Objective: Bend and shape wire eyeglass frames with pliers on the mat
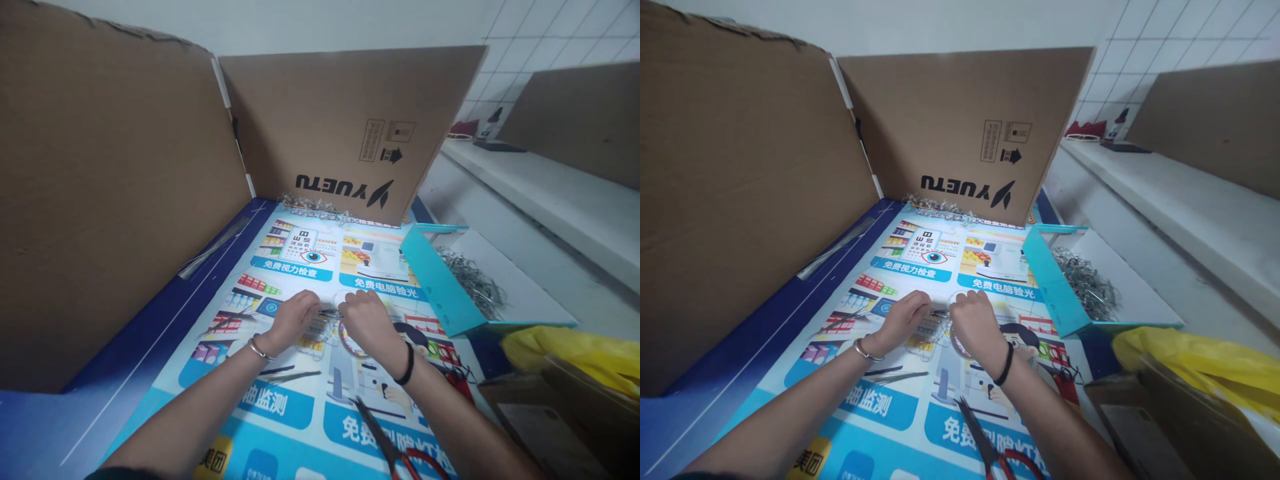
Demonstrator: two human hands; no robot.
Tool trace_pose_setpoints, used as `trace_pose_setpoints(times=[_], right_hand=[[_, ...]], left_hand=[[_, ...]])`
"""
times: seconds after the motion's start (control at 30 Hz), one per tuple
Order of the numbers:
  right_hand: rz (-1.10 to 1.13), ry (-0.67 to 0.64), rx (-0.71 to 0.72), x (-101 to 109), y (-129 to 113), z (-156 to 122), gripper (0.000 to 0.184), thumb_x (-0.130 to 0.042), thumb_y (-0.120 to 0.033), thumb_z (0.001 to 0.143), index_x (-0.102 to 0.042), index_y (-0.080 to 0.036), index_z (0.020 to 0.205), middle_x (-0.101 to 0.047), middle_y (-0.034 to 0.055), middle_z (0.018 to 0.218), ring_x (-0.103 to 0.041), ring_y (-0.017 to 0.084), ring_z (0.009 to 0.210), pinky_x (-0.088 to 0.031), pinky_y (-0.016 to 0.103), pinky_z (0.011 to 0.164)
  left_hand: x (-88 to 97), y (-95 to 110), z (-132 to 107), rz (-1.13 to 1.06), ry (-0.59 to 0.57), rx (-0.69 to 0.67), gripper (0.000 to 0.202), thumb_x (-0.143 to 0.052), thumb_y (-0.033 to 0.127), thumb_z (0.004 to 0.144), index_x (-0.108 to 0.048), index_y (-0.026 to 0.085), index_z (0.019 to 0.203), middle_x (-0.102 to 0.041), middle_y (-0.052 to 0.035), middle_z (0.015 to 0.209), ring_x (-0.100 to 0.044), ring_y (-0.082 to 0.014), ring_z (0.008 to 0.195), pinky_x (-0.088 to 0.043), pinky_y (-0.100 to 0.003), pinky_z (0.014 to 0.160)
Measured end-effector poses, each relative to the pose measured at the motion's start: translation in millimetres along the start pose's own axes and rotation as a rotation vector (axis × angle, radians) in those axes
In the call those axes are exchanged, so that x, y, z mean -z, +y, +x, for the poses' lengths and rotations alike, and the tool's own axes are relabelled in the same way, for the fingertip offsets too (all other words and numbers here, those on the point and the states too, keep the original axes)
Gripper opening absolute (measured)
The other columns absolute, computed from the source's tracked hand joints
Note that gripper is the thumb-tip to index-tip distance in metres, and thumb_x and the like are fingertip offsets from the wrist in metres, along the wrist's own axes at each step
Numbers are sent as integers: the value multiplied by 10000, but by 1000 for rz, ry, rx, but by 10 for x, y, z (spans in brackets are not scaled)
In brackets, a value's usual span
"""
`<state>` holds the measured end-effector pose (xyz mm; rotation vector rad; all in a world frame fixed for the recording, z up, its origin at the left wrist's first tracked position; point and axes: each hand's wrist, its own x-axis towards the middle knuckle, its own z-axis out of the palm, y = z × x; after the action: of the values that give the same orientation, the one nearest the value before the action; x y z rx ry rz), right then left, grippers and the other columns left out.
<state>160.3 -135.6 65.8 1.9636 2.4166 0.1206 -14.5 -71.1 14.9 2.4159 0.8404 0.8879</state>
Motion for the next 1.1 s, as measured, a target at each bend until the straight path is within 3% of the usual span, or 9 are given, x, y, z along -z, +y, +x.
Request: trace_pose_setpoints(times=[0.6, 0.9, 1.0, 1.1], right_hand=[[-49, -61, 1, 44, 61, -42, 174, -488, -128, 791, -654, -173, 759, -613, 88, 807, -511, 201, 811, -255, 334, 681], [-69, 11, -37, 208, 93, -77, 132, -516, -180, 798, -636, -200, 747, -601, 56, 779, -501, 196, 810, -246, 325, 705], [-23, 106, -60, 210, 118, -75, 133, -516, -222, 818, -647, -213, 794, -606, 44, 799, -507, 196, 831, -260, 318, 721], [124, 219, -81, 144, 150, -47, 172, -498, -288, 848, -649, -209, 861, -614, 47, 840, -519, 191, 853, -298, 302, 748]], left_hand=[[-5, -27, -6, -95, 12, 80, 145, -396, 226, 899, -508, 197, 812, -548, -16, 788, -519, -147, 759, -414, -275, 699], [4, -75, 60, -389, 243, 323, 105, -475, 213, 840, -528, 186, 753, -545, 10, 739, -502, -125, 700, -404, -249, 672], [21, -56, 67, -522, 366, 398, 93, -484, 230, 837, -523, 184, 766, -521, 21, 706, -501, -118, 678, -412, -245, 673], [21, -21, 66, -575, 412, 409, 93, -486, 231, 835, -521, 184, 762, -511, 23, 701, -499, -115, 661, -414, -246, 673]])
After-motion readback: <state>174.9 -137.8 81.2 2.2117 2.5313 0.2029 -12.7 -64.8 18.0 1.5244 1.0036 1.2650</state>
